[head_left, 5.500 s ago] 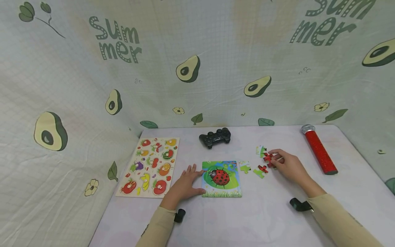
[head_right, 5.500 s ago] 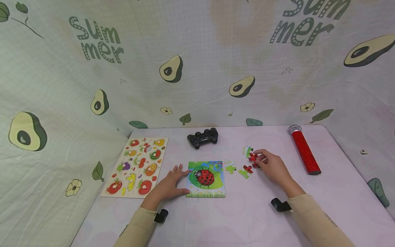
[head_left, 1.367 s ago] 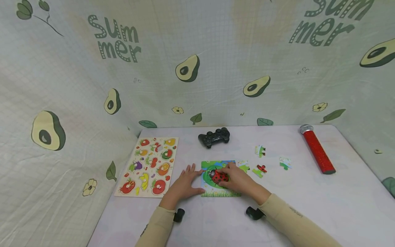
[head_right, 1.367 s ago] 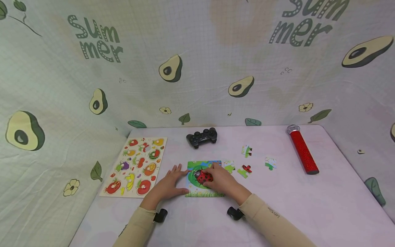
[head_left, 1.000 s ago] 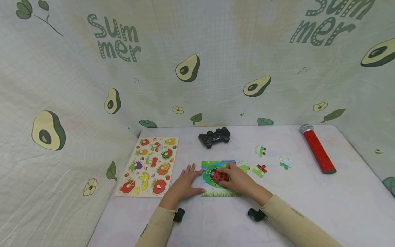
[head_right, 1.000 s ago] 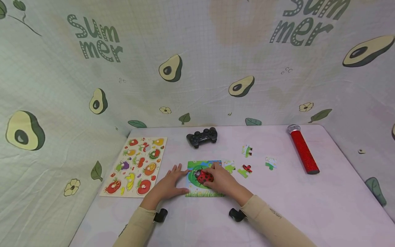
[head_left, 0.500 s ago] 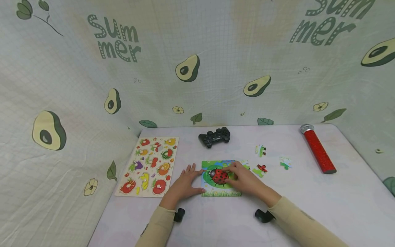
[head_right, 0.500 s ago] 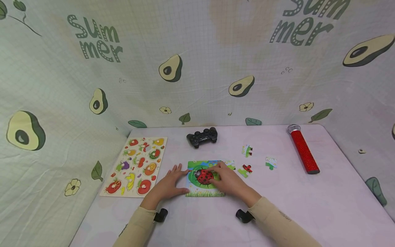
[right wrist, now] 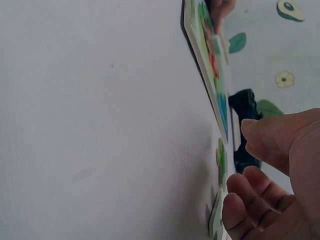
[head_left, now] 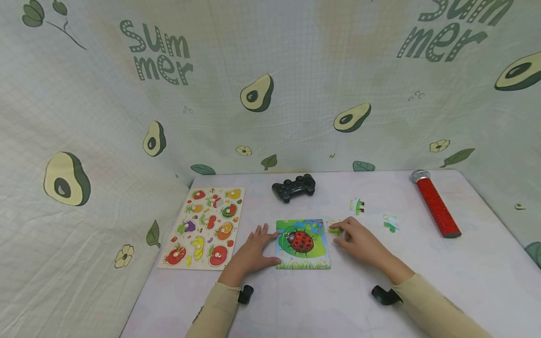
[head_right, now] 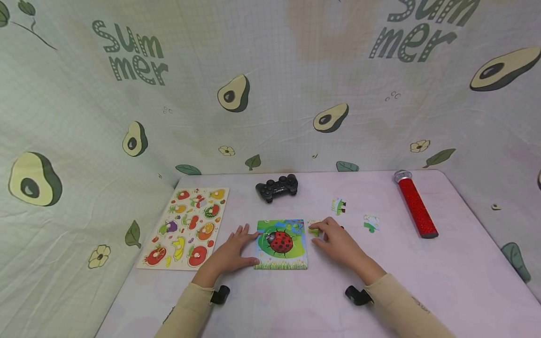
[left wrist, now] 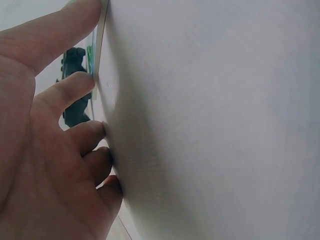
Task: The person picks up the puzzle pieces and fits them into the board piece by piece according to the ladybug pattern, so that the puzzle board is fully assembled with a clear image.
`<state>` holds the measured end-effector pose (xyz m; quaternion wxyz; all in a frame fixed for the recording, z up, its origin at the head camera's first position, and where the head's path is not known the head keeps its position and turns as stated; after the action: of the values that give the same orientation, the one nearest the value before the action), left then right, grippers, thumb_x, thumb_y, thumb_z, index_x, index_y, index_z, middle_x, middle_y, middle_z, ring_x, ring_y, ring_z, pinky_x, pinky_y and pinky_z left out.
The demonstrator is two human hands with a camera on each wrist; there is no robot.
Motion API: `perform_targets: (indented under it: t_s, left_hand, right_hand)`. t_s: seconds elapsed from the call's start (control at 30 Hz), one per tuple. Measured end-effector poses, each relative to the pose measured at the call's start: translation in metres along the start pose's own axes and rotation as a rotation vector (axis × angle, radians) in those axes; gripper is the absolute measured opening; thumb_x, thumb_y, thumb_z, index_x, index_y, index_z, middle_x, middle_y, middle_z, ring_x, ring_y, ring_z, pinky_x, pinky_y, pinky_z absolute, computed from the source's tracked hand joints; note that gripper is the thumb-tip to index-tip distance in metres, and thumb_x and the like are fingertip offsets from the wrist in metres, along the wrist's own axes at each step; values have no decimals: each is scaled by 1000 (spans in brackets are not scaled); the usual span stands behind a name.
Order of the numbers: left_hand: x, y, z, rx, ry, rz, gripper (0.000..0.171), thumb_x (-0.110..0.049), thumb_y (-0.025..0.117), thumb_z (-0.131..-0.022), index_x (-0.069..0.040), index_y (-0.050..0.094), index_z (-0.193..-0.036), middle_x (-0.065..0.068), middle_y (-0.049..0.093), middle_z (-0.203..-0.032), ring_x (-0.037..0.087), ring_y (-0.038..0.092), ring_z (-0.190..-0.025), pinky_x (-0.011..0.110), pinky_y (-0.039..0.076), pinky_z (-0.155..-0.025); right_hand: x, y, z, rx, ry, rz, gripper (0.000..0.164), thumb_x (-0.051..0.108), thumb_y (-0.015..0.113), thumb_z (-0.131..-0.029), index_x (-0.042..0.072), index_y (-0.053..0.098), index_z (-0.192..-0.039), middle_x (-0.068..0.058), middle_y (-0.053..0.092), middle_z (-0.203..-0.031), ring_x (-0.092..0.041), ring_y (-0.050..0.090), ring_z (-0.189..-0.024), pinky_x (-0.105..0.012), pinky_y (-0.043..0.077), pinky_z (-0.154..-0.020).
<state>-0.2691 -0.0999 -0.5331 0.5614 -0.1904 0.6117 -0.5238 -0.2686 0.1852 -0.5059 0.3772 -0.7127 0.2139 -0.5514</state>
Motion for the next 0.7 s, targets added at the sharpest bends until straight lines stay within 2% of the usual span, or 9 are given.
perform_targets:
  t_s: [0.23,0.4,0.7]
  left_hand:
    - [1,1,0,4,-6,-5,81,-49,79,-85,-23,47,-155,16,21,-167,33,12,-156,51,15,-126]
    - [1,0,0,4,-6,-5,82,-49,79,-85,-22,47,-155,16,21,-167,34,12,-156,51,16,-126]
    - [1,1,0,4,-4,-6,81,-49,79,-85,-23,46,-155,16,21,-167,34,12,-156,51,16,-126]
  right_hand:
    - [-14,-17,9,-17,50,25,33,16,74,-94,10,70,-126,-2,54,-97,-11,48,-77,-25,41,-62]
    - [-26,-25,12,-37,74,44,34,15,74,-93,8,70,-125,-3,53,-95,-13,48,-76,-25,40,-63]
    - [-37,-34,17,-50,95,49,35,14,75,-92,6,69,-126,-6,57,-100,-14,50,-79,-27,41,-65]
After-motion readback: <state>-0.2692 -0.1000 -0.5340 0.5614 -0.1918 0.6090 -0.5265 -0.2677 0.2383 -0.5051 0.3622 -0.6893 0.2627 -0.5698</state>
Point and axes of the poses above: each hand's wrist, its own z-axis away from the middle knuckle, its own y-axis out of the palm, x = y × z, the point moved 8 cm from there along -z, towards the middle knuckle
